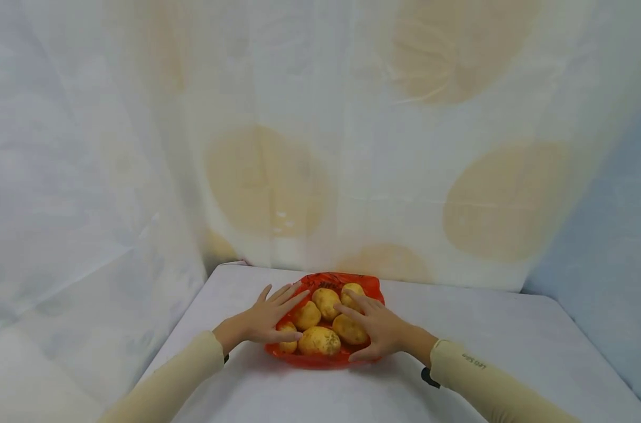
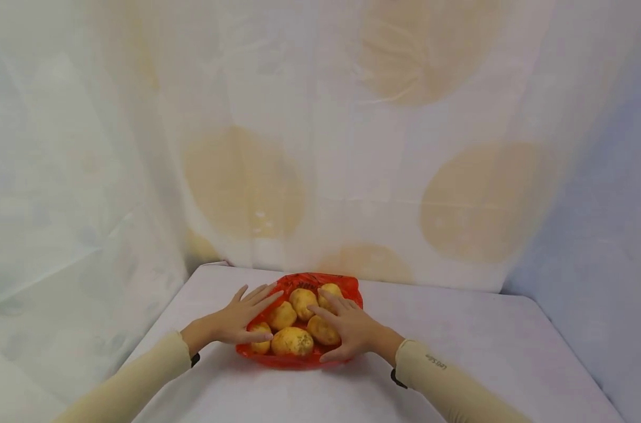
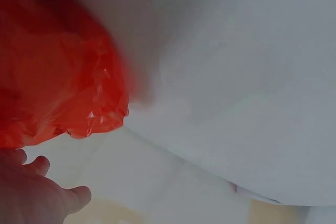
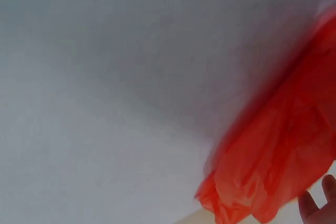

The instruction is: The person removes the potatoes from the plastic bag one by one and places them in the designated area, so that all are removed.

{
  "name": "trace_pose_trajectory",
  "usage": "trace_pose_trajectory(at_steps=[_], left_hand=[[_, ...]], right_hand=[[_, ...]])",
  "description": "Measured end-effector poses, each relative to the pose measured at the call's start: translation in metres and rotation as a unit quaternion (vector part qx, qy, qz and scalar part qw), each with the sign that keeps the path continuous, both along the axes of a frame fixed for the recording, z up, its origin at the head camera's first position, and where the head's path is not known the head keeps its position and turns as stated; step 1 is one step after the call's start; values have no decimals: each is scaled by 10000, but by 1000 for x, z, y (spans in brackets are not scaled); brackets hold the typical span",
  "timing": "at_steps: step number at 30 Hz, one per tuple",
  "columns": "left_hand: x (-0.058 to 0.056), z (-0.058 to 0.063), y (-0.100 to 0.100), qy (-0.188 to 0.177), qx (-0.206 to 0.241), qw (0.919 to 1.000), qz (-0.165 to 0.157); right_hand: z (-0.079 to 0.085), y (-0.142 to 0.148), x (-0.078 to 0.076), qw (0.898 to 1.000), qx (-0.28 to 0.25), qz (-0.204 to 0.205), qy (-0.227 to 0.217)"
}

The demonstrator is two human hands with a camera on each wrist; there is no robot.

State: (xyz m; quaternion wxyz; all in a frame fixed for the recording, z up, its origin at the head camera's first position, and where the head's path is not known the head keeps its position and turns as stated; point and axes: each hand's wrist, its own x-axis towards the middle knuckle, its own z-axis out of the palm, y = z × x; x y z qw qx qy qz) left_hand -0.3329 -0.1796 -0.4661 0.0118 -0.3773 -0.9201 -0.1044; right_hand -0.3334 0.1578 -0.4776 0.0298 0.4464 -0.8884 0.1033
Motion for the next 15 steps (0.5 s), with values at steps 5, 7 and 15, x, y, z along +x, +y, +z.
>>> trace_pose_trajectory(at_steps=[5, 7, 15], left_hand=[[5, -6, 4, -210, -215, 9995, -71], [5, -7, 5, -291, -228, 9993, -42], [8, -20, 4, -326, -407, 9986, -50]], right_hand=[[-4, -2, 5, 9997, 3, -119, -190], [-3, -3, 6, 9997, -1, -171, -162], [-11, -9, 11, 9993, -126, -115, -331]])
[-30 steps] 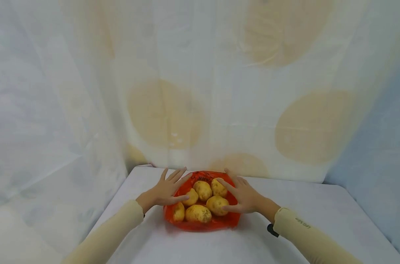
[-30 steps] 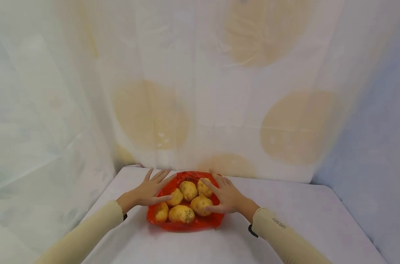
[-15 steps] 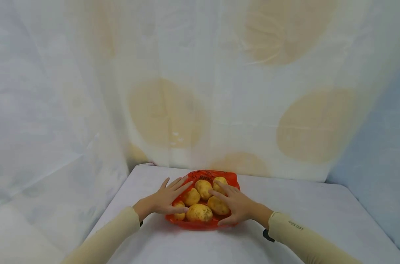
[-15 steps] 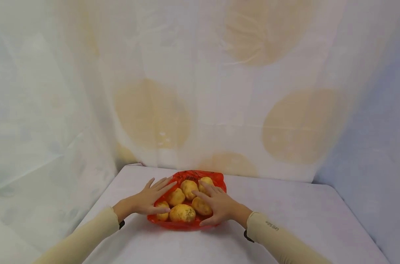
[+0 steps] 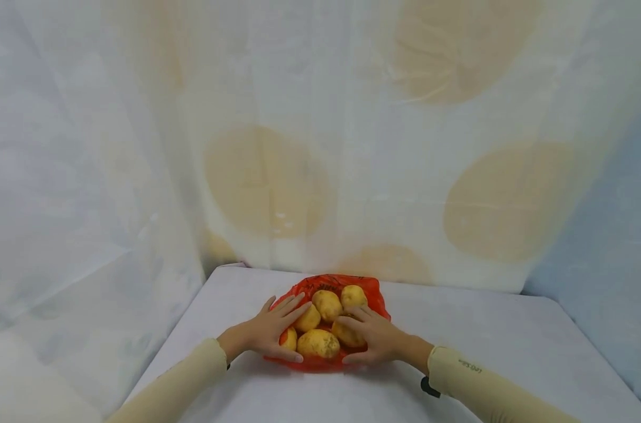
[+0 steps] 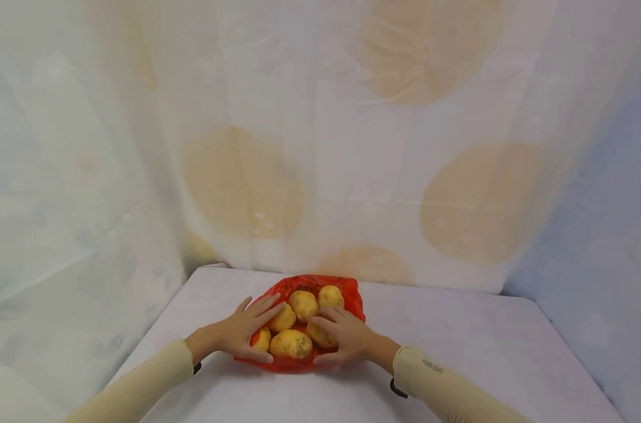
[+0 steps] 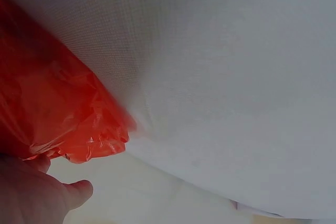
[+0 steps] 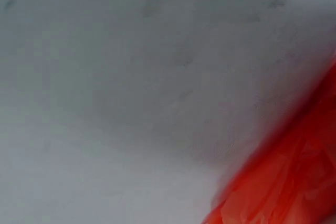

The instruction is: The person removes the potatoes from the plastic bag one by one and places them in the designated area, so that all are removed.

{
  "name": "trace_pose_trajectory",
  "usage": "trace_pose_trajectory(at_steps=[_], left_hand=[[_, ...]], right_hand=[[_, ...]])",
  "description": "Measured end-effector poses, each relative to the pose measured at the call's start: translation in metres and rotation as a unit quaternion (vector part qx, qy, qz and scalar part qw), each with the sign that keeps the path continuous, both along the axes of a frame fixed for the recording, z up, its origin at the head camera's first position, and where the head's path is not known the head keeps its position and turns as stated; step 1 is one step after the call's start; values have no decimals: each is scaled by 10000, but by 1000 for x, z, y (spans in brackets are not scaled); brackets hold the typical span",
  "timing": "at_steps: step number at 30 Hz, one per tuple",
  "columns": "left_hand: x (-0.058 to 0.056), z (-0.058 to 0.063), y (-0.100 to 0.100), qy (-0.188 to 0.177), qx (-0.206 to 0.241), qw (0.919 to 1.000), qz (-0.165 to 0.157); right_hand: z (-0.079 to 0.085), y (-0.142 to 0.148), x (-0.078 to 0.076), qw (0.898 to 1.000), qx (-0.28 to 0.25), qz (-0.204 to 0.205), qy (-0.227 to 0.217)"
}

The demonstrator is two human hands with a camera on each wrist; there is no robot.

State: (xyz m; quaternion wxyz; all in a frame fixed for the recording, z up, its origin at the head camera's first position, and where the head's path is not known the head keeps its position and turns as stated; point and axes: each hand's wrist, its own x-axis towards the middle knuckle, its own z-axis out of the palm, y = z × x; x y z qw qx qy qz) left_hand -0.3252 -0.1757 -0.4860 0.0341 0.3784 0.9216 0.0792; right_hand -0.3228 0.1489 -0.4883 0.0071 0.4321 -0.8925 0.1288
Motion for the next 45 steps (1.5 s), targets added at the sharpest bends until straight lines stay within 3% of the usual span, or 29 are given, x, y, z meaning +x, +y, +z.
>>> trace_pose_trajectory(at_steps=[9, 16, 30, 40, 45], left_hand=[[3, 4, 2, 72, 21, 10000, 13], [7, 4, 2, -106, -25, 9999, 59], [6, 1, 1, -93, 52, 9999, 123], [6, 4, 1, -142, 1, 9997, 177], [6, 0, -1, -113, 52, 9998, 132]], right_hand=[[4, -4, 0, 10000, -5, -78, 37], [0, -4, 3, 9997, 206, -61, -123], [-2, -5, 6, 9998, 128, -2, -130], [1, -5, 6, 9954, -320, -242, -865], [5, -5, 9, 9945, -555, -200, -867]])
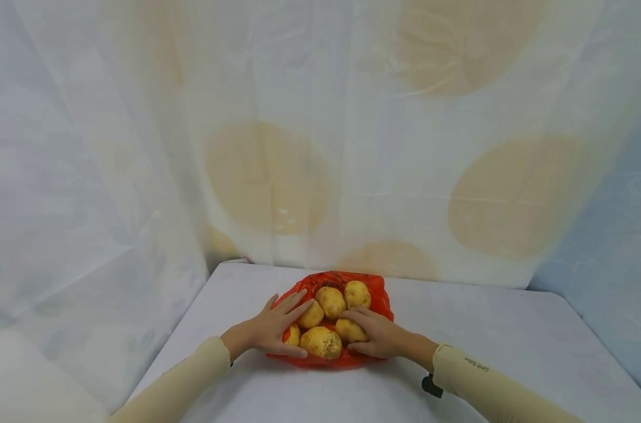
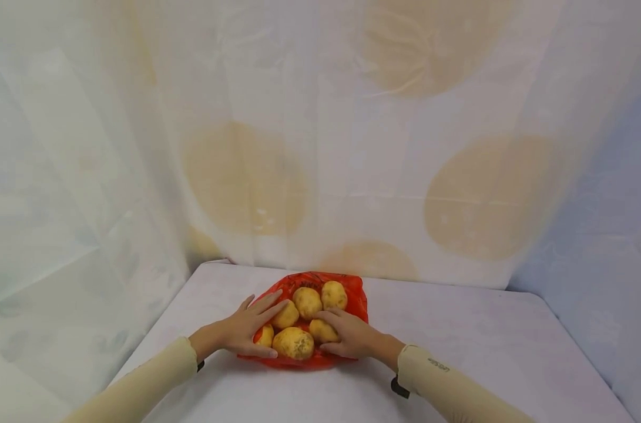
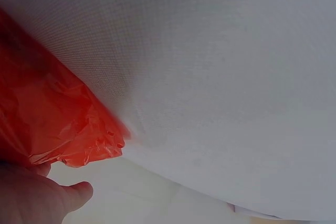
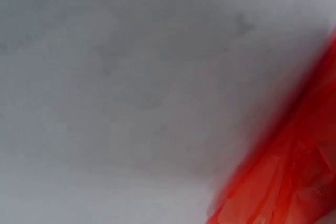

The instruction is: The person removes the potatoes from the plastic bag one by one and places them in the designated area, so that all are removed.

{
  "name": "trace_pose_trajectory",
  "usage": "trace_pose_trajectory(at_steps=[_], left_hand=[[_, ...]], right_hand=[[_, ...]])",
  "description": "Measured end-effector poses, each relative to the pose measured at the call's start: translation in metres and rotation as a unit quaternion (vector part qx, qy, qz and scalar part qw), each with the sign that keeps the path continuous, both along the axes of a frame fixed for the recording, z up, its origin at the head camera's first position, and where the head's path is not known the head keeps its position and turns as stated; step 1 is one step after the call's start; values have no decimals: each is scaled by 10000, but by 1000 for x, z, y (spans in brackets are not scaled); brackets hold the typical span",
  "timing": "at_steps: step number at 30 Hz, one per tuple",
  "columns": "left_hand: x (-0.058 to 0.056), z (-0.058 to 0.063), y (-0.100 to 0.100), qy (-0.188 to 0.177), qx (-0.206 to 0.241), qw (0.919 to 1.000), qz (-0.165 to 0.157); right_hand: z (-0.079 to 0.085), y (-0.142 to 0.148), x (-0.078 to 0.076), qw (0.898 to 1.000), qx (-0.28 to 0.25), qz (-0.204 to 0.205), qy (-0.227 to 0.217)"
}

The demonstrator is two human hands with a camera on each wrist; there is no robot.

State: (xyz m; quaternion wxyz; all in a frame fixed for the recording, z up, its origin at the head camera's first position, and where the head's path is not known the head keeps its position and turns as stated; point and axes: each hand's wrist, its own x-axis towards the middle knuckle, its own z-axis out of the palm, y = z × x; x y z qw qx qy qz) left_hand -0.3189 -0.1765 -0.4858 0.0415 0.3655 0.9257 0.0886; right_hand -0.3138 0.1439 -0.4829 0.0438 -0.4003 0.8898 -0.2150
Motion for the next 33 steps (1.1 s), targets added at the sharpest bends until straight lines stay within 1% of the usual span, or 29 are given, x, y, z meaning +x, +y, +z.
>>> trace_pose_trajectory(at_steps=[5, 8, 13, 20, 24, 28, 33], left_hand=[[1, -2, -1, 5, 29, 10000, -3], [1, -1, -1, -64, 56, 10000, -6], [-2, -3, -3, -199, 211, 9995, -89], [-3, -5, -4, -200, 270, 9994, -126], [-2, -4, -4, -190, 305, 9993, -99], [-1, -5, -2, -194, 326, 9992, -116], [0, -5, -1, -147, 285, 9994, -108]], right_hand=[[7, 1, 0, 9990, -345, -37, 280], [14, 1, -2, 9976, -599, -111, 335], [25, 4, -7, 9943, -956, -401, 251], [38, 16, -19, 9876, -1325, -714, 455], [42, 25, -27, 9818, -1605, -872, 521], [45, 35, -31, 9768, -1776, -1117, 435], [42, 50, -38, 9714, -1822, -1487, 343]])
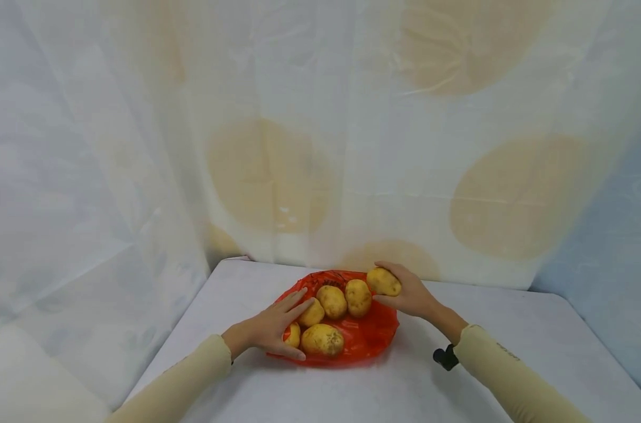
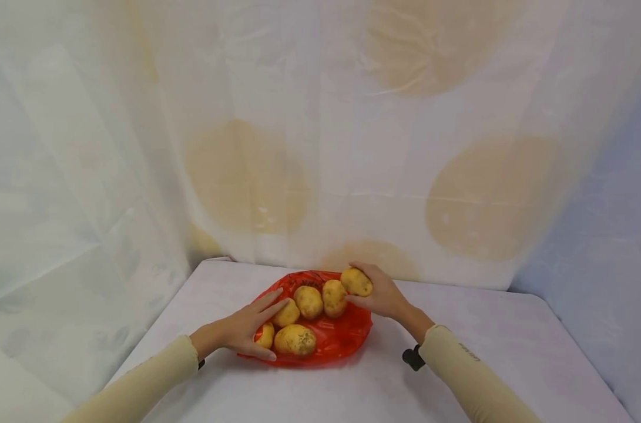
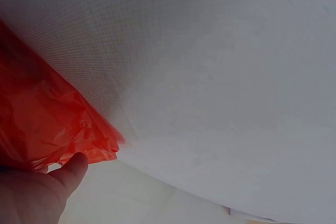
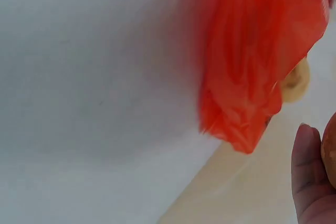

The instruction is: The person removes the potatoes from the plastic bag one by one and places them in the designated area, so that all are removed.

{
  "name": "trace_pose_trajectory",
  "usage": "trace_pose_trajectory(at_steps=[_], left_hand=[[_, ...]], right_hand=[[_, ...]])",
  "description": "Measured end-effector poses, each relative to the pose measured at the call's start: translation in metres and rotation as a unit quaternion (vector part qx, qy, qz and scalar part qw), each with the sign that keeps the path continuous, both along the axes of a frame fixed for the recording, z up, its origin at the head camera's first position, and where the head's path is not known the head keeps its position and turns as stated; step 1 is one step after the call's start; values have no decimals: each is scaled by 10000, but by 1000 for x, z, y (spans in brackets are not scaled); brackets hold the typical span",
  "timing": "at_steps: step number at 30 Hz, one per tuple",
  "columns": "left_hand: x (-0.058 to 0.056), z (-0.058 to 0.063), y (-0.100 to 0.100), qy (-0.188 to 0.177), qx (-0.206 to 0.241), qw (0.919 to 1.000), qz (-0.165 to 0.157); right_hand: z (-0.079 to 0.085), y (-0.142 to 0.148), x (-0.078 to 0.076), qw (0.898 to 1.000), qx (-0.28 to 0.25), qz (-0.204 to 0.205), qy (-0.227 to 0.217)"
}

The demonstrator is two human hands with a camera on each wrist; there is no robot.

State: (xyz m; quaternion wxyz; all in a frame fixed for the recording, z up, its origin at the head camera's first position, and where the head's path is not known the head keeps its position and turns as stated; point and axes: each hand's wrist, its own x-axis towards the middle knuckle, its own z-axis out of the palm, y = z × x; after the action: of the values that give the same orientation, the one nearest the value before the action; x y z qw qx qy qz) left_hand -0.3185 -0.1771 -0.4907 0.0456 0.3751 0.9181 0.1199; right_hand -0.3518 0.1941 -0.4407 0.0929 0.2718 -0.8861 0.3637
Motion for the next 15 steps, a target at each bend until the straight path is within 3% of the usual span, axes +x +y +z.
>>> trace_pose_trajectory(at_steps=[7, 11, 15], left_hand=[[4, 9, 1, -54, 6, 10000, -17], [4, 6, 2, -57, 21, 10000, -23], [5, 6, 1, -80, 23, 10000, -11]], right_hand=[[-8, 18, -9, 9976, -109, -596, -330], [-14, 28, -12, 9944, -294, -868, -519], [-19, 38, -18, 9875, -582, -1083, -982]])
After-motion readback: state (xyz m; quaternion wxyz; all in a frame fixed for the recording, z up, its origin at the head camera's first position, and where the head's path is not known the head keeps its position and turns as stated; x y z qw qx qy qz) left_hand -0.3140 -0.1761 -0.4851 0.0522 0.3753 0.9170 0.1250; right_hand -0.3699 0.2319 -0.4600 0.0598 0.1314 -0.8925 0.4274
